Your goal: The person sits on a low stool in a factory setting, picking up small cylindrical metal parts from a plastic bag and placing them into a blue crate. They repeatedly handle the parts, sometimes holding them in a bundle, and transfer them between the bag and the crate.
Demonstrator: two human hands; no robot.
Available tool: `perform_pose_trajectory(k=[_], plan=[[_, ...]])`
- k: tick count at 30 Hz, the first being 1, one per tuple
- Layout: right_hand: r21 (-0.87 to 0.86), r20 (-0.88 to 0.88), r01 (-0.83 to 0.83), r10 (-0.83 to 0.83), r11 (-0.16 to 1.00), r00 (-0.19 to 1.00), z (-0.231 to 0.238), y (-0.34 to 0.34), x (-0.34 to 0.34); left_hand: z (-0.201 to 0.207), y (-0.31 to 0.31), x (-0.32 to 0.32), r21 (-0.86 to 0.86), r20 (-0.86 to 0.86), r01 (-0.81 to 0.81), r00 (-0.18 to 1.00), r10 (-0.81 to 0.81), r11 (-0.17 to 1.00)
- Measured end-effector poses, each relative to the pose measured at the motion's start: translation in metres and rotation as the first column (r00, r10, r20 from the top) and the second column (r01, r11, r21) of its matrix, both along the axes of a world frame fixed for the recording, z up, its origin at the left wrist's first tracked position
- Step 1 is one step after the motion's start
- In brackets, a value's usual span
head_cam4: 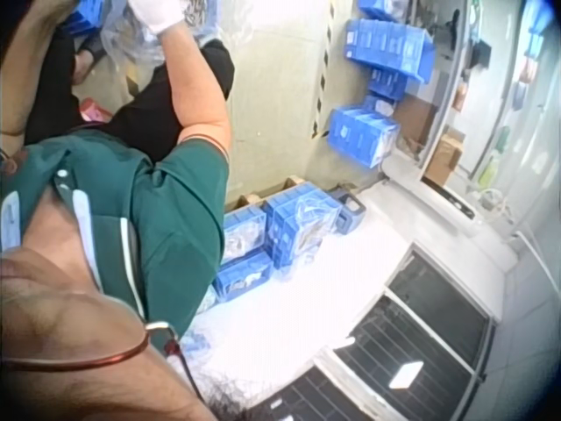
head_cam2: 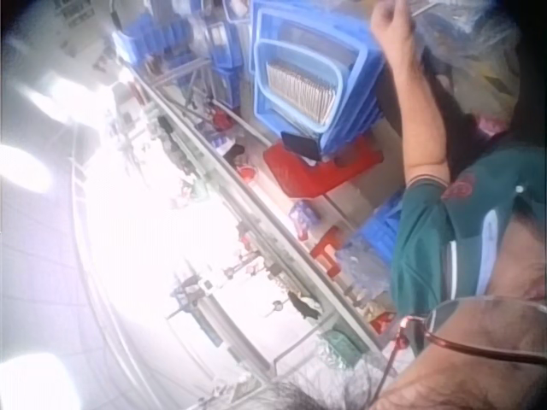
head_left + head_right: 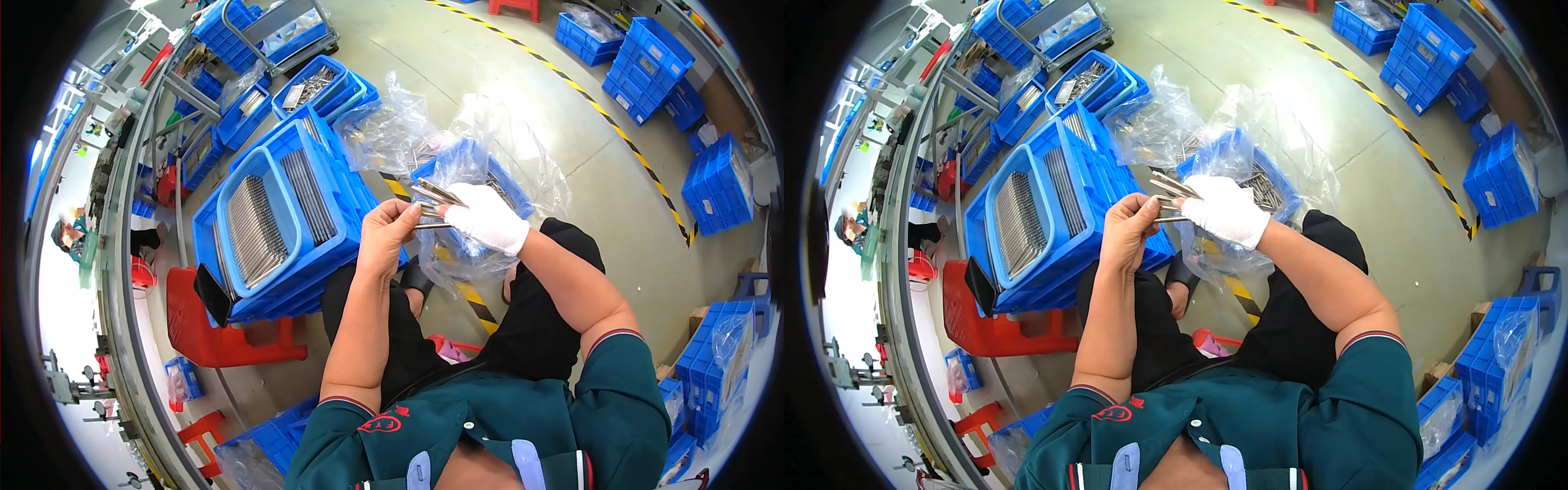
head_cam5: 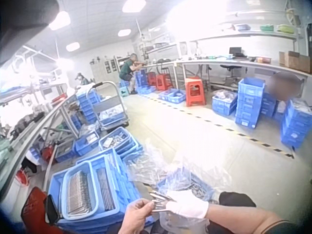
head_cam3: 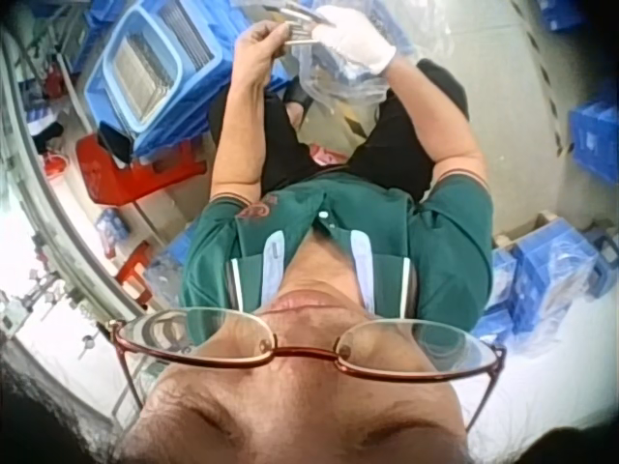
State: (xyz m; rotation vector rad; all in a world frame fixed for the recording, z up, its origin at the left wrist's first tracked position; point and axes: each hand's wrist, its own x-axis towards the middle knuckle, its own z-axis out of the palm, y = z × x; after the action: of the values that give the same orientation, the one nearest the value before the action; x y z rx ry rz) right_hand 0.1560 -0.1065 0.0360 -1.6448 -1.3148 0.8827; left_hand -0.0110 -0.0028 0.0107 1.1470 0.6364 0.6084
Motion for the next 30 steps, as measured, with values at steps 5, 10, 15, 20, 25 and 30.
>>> perform_pose_trajectory(k=[5, 10, 15, 20, 25, 30], plan=[[0.014, 0.037, -0.006, 0.006, 1.0, 0.999, 0.001, 0.002, 0.006, 0.007, 0.007, -0.004, 0.079, -0.019, -0.131, 0.991, 0.133, 0.988], [-0.029, 0.08, -0.04, 0.042, 0.999, 0.996, 0.001, 0.003, 0.0, 0.0, 0.004, 0.0, 0.03, -0.003, -0.079, 0.997, 0.079, 0.996], [0.043, 0.176, -0.062, 0.054, 0.997, 0.983, -0.004, 0.002, 0.0, 0.001, 0.002, 0.0, 0.039, -0.038, -0.057, 0.998, 0.059, 0.998], [0.049, 0.218, -0.056, 0.044, 0.997, 0.975, -0.005, 0.002, -0.003, 0.003, 0.002, -0.001, 0.14, -0.088, -0.027, 0.995, 0.04, 0.99], [0.107, 0.13, -0.034, 0.02, 0.994, 0.991, -0.014, 0.002, -0.003, -0.001, 0.001, -0.001, 0.099, -0.083, -0.046, 0.995, 0.054, 0.994], [-0.101, -0.226, -0.095, 0.07, 0.99, 0.972, 0.001, 0.002, 0.007, 0.003, 0.011, -0.006, 0.101, -0.06, -0.171, 0.982, 0.177, 0.98]])
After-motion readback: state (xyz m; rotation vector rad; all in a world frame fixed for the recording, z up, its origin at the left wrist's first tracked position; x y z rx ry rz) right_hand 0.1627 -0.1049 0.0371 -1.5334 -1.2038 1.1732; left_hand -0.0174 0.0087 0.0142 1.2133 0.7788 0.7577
